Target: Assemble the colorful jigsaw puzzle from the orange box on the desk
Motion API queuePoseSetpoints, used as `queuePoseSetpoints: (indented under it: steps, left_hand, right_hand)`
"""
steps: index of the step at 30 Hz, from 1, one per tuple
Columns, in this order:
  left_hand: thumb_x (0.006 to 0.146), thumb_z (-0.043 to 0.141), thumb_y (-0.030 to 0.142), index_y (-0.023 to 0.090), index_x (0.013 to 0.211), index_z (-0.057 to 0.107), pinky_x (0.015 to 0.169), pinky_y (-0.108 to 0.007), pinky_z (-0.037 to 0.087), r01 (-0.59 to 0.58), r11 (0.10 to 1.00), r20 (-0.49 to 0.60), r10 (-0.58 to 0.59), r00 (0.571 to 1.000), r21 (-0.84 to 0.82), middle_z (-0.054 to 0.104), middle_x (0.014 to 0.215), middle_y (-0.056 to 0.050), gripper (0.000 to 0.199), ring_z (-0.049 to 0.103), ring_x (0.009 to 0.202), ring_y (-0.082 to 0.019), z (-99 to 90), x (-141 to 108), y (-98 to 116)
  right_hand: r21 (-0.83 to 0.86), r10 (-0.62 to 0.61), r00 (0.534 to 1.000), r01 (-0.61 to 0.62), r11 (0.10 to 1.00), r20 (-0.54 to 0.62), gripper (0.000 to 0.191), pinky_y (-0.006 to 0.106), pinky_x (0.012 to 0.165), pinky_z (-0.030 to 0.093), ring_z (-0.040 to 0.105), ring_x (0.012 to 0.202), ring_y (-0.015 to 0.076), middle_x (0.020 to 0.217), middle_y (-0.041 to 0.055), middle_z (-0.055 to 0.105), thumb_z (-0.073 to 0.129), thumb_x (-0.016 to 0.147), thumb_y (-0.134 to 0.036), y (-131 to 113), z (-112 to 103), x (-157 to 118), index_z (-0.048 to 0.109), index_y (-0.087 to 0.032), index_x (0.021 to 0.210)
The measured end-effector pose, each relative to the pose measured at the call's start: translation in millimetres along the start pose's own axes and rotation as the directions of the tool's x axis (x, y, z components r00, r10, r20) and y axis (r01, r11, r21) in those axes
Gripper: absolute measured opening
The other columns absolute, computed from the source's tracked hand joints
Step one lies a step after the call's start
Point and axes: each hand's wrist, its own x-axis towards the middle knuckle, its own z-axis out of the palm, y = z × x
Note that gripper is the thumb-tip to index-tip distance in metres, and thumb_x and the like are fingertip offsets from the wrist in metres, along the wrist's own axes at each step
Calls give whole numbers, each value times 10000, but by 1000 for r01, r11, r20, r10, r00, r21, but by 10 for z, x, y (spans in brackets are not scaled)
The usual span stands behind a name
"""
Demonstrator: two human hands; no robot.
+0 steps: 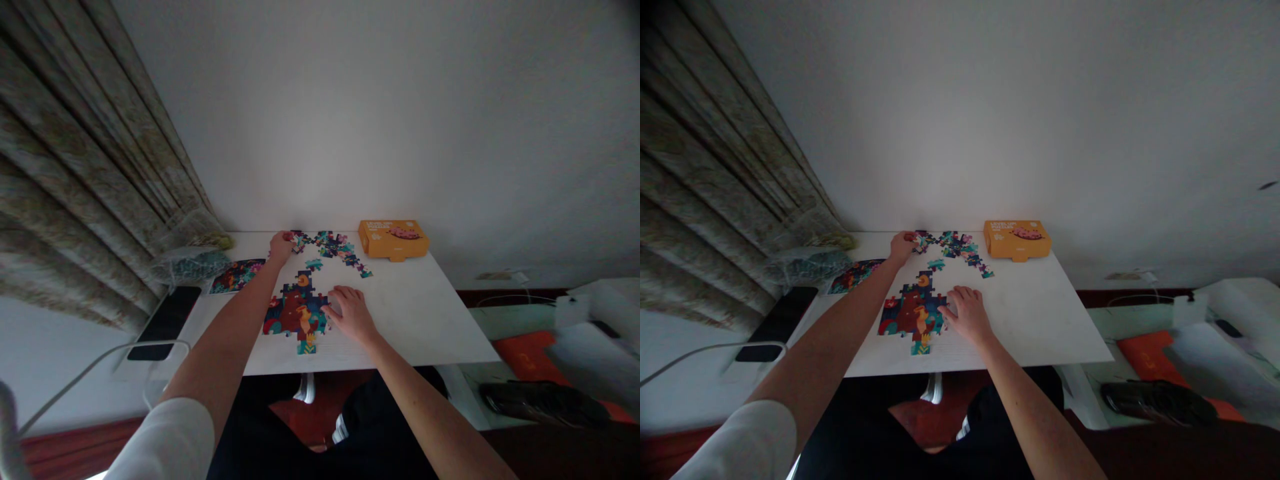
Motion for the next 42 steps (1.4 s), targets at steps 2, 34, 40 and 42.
queuePoseSetpoints:
  steps: [2, 34, 40, 42]
  left_hand:
    - [681, 730, 66, 158, 1072, 723, 913, -348, 542, 12, 1000, -32, -12, 999, 3, 772, 1059, -110, 402, 718, 990, -238, -45, -23, -11]
    - [854, 647, 186, 194, 924, 649, 829, -304, 555, -29, 999, -122, 31, 992, 15, 737, 984, -53, 70, 702, 809, -181, -357, -1028, -322]
    - [837, 647, 185, 188, 939, 666, 970, -385, 527, -132, 981, -66, 143, 988, 143, 726, 1011, -100, 103, 687, 983, -251, -418, -833, -476]
    - [853, 635, 207, 194, 948, 667, 971, -388, 530, -173, 974, -46, 181, 982, 146, 722, 1012, -93, 101, 685, 990, -250, -407, -836, -542]
  right_hand:
    - [-4, 3, 1000, -3, 1000, -3, 361, 477, 1062, 410, 594, 1239, 299, 1309, 130, 677, 580, 1014, -514, 3, 7, -1, 687, -244, 1229]
    - [-116, 443, 859, -482, 868, -257, 273, 422, 974, 348, 565, 1192, 301, 1260, 160, 688, 517, 1008, -268, 40, -1, 26, 656, -166, 1221]
    - [-25, 557, 776, -589, 808, -297, 327, 442, 1008, 338, 554, 1237, 324, 1310, 185, 663, 552, 970, -298, 135, 55, 55, 627, -149, 1250]
    - [19, 617, 724, -644, 765, -309, 356, 448, 1018, 345, 550, 1255, 331, 1336, 186, 651, 572, 951, -319, 197, 57, 109, 622, -148, 1259]
